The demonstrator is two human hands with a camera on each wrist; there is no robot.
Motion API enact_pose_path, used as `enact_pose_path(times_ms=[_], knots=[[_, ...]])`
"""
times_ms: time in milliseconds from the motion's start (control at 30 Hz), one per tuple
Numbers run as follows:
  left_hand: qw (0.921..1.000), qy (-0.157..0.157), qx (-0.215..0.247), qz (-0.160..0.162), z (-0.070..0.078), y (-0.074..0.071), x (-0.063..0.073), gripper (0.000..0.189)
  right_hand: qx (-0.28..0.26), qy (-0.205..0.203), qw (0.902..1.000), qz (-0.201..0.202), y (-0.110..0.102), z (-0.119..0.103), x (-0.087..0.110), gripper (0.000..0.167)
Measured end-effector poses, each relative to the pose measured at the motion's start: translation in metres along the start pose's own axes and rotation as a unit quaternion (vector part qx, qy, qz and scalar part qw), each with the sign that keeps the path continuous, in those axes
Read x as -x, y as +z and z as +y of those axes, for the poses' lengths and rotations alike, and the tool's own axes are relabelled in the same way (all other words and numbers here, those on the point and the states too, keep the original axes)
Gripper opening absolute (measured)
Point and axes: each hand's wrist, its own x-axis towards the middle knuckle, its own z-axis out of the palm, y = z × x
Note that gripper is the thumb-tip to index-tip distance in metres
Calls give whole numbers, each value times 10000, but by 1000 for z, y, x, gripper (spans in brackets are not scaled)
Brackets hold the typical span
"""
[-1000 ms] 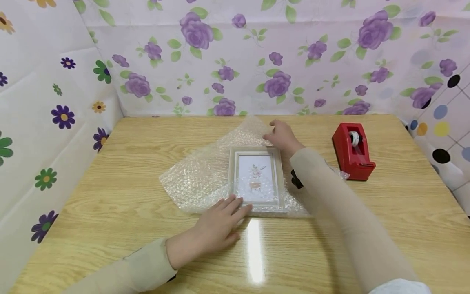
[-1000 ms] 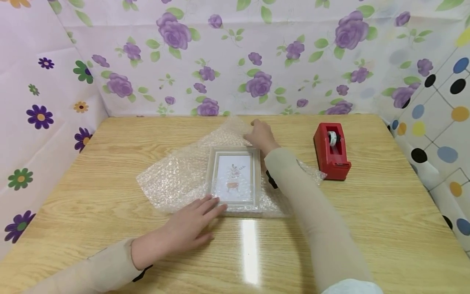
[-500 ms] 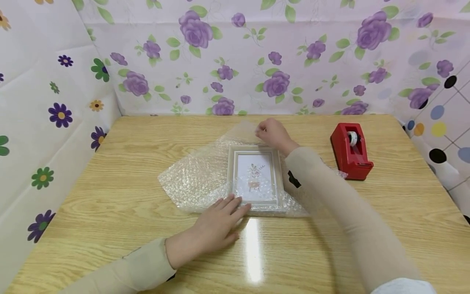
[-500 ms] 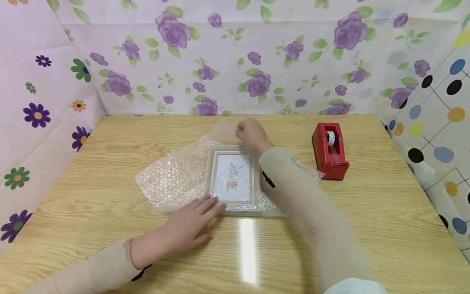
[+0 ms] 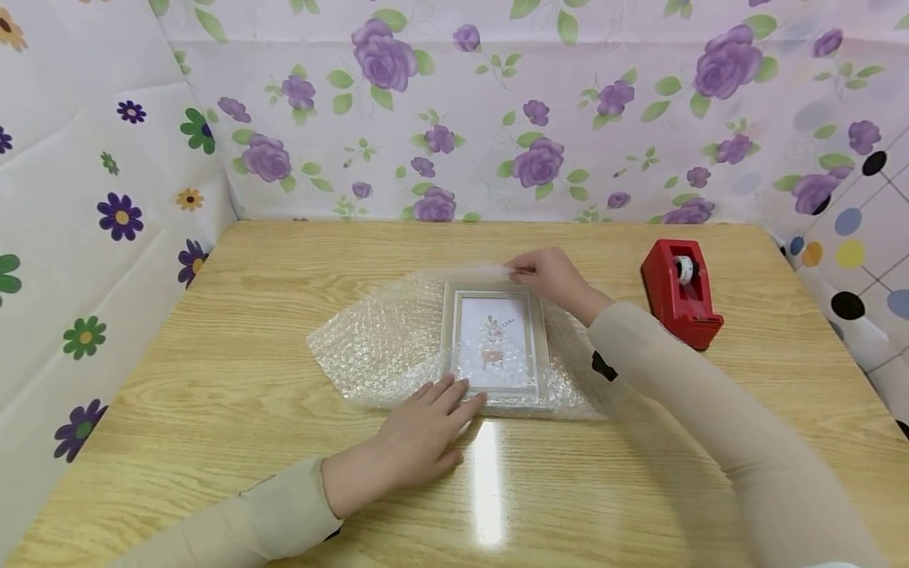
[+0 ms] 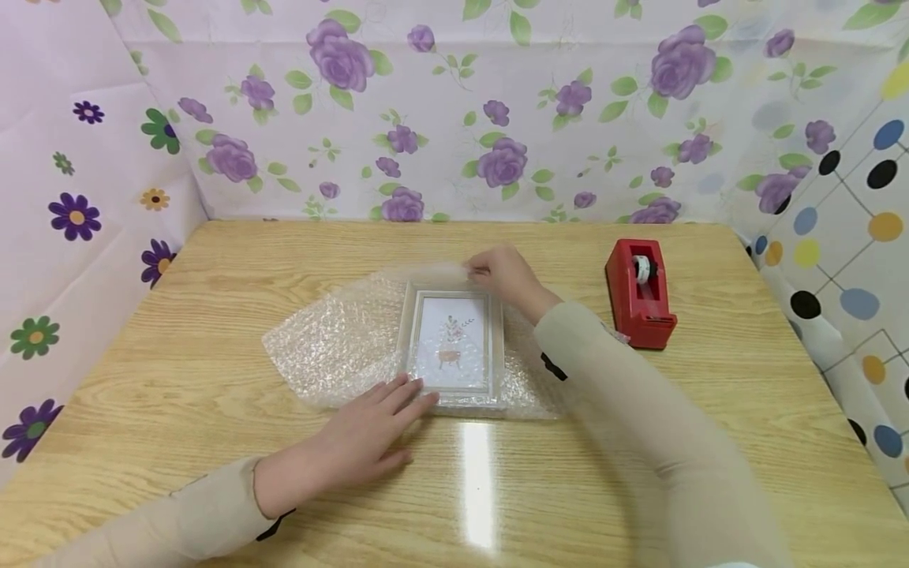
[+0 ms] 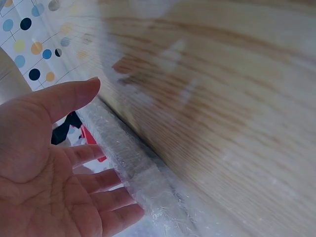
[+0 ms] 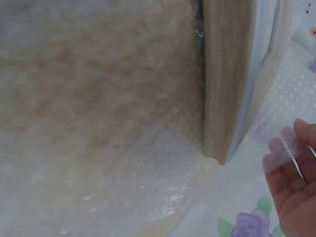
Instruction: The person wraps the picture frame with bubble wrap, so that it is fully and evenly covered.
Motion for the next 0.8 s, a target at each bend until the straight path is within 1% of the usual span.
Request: enact_pose_path(times_ms=[100,200,300,367,500,567,733,800], knots=[[9999,42,-112,14,0,1,0,70,94,-160,9997,-141,3,2,8,23],[9998,94,-191,47,-1,1,1,71,286,-530,9978,-277,7,5,15,24],[9998,119,-173,28,-1,1,2,72,523,-867,9942,-349,12,8,19,25],[9998,114,-148,-9,-1,1,2,73,704,-1032,9915,-360,14,8,21,26],[9998,116,-137,-100,-1,1,2,76,1062,-1220,9864,-282,18,9,26,26],[9998,113,-144,-122,0,1,2,76,1283,-1412,9814,-218,20,10,27,26],[9997,102,-130,-167,0,-1,3,77,1791,-2076,9617,-36,25,16,28,24],[9997,98,-120,-194,0,-1,3,77,1940,-2273,9543,7,27,18,28,24]])
